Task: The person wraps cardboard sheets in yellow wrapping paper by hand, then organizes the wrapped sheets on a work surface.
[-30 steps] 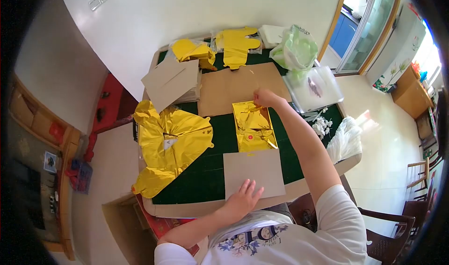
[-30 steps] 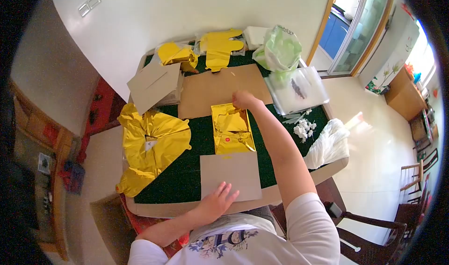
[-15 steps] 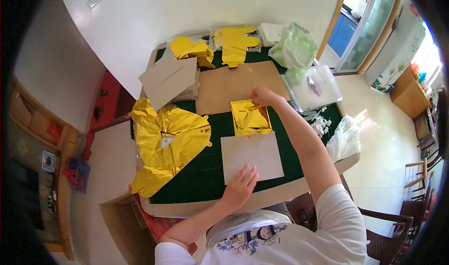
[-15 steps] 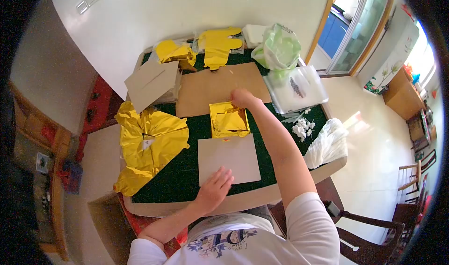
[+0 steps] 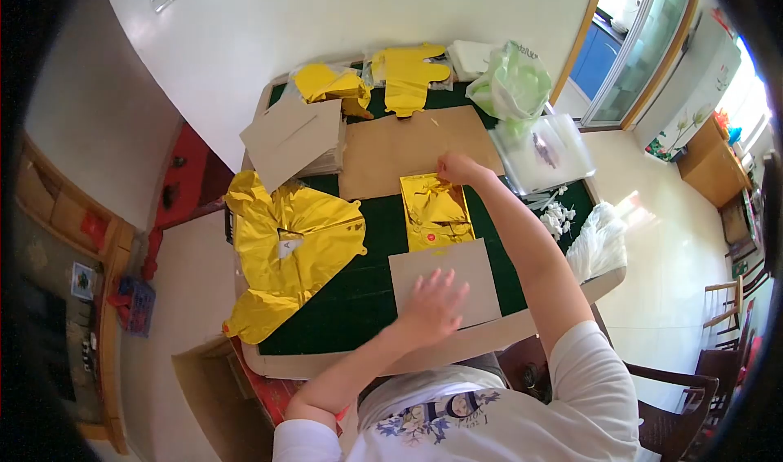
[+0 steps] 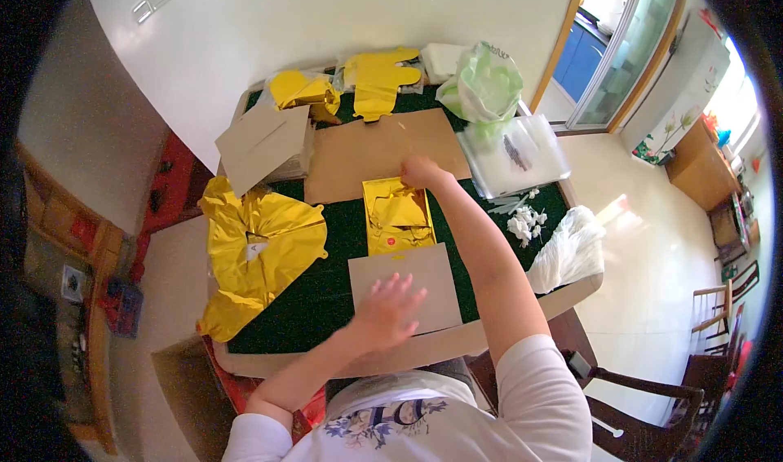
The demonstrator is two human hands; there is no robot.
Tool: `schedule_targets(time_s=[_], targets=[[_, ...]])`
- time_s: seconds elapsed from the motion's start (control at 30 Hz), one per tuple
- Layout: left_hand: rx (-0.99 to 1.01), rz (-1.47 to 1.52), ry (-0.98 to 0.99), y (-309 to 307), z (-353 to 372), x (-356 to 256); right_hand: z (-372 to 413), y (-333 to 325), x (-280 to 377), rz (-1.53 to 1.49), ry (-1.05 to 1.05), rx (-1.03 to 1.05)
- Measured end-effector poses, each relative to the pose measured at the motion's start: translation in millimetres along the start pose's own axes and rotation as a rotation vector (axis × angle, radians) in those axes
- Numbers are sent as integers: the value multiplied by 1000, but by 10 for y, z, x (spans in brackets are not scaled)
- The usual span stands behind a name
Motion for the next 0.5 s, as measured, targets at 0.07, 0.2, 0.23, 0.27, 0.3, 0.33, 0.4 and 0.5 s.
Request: schedule_targets(time_s=[0.07,0.2,0.23,0.27,0.3,0.33,0.4,0.5], targets=[[-140,15,-266,-298,-73,264,-25,13,-9,24,-2,0],[10,109,-532,-603,-150,540,-22,0,2,42,-13,34],[-9,111,-517,-586,-159,603,-53,-4,-14,50,-43,17],[-40,173,-505,-535,-159,668,-61,8,-33,57,-70,3],[-70,236,-491,-507,-160,704,-38,-25,-9,65,-95,-10],[-99,301,-477,-485,-154,737,2,-61,6,-13,-109,-136],[-166,638,-507,-502,-118,765,196,-163,60,-170,-133,-385],[-296,878,-495,-537,-53,834,725,-465,288,-606,78,-353]])
Point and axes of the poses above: each hand's wrist, its own z-axis away from the middle knuckle, its own y-axis out of the palm, x = y × z, the point moved 1 cm from there along -z, towards the middle knuckle, and after that the axes turned 7 degrees about z, right-handed, at the moved point
